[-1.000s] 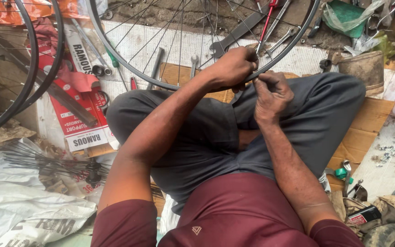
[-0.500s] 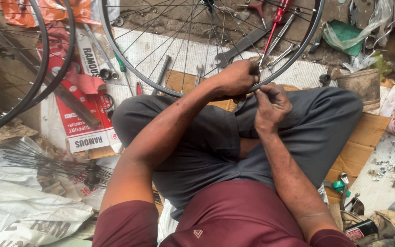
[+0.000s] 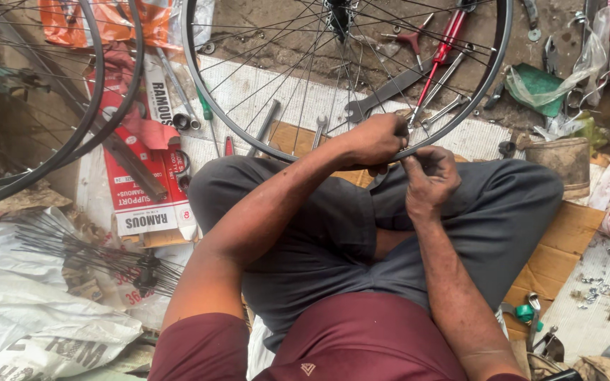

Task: The person sits on the floor and works on a bicycle wheel, using a wrench to tighten the spokes. They rotate the wheel to access different sections and continue adjusting the spokes with the tool.

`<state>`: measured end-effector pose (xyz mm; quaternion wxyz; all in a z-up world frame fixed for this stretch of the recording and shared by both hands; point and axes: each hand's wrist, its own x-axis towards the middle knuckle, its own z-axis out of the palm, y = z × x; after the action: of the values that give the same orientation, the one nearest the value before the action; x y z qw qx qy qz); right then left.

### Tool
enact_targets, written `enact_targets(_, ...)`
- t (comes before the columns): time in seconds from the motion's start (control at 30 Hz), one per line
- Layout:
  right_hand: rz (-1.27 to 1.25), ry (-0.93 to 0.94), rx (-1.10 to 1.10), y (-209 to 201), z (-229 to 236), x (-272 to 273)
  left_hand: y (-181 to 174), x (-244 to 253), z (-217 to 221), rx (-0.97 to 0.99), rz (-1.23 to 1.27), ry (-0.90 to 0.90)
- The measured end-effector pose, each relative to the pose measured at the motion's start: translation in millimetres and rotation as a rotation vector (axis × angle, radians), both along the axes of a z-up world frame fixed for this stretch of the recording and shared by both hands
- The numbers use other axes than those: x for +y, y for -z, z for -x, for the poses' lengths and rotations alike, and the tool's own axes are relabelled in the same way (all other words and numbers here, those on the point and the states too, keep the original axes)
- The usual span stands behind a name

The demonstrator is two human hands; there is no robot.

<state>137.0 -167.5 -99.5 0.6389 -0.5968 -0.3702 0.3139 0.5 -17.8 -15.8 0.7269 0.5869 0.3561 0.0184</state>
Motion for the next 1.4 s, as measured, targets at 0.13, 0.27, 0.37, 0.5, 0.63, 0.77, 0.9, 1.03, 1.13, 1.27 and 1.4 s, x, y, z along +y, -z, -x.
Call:
enact_targets(0.13, -0.009, 0.086, -0.002, 11.6, 0.9, 1.3, 4.7, 0.0, -0.7, -0.002, 0.011, -0.001)
enact_targets(0.27, 0.140, 0.083, 0.172, 23.1, -13.9, 3.6, 22.8, -2.9, -1.8, -0.009, 0.008, -0.023)
enact_targets(0.37, 0.196, 0.014, 0.268, 21.9, -22.3, 4.6, 56.1, -1.1, -10.4, 0.012, -0.229, -0.085)
enact_targets(0.5, 0.046, -0.092, 0.267, 14.7, -15.5, 17.4, 81.7, 14.1, -16.5, 0.165, -0.621, -0.040)
enact_targets(0.63, 0.091, -0.099, -0.022, -5.9, -19.6, 10.1, 67.0, -15.5, -16.9, 0.133, -0.610, -0.103)
enact_targets(0.77, 0.047, -0.156, 0.253, -10.4, -19.9, -8.4, 66.0, -34.2, -22.6, 0.133, -0.538, -0.018)
enact_targets(0.9, 0.021, -0.157, 0.190, -12.1, -26.3, -3.4, 62.5, -16.7, -14.4, -0.086, -0.213, 0.066)
enact_targets(1.03, -0.026, -0.206, 0.145, -12.2, -29.0, -0.6, 44.3, -28.1, -25.1, 0.162, -0.672, 0.097)
enact_targets(1.13, -0.012, -0.205, 0.134, -11.7, -29.4, -4.1, 40.7, -34.2, -22.0, 0.248, -0.515, 0.059)
enact_targets(1.27, 0.027, -0.183, 0.109, -11.1, -33.9, -1.5, 53.9, -21.7, -19.8, -0.090, -0.423, 0.075)
enact_targets(1.4, -0.027, -0.266, 0.231, -16.5, -33.3, -3.2, 50.4, -34.8, -26.0, 0.179, -0.547, 0.049)
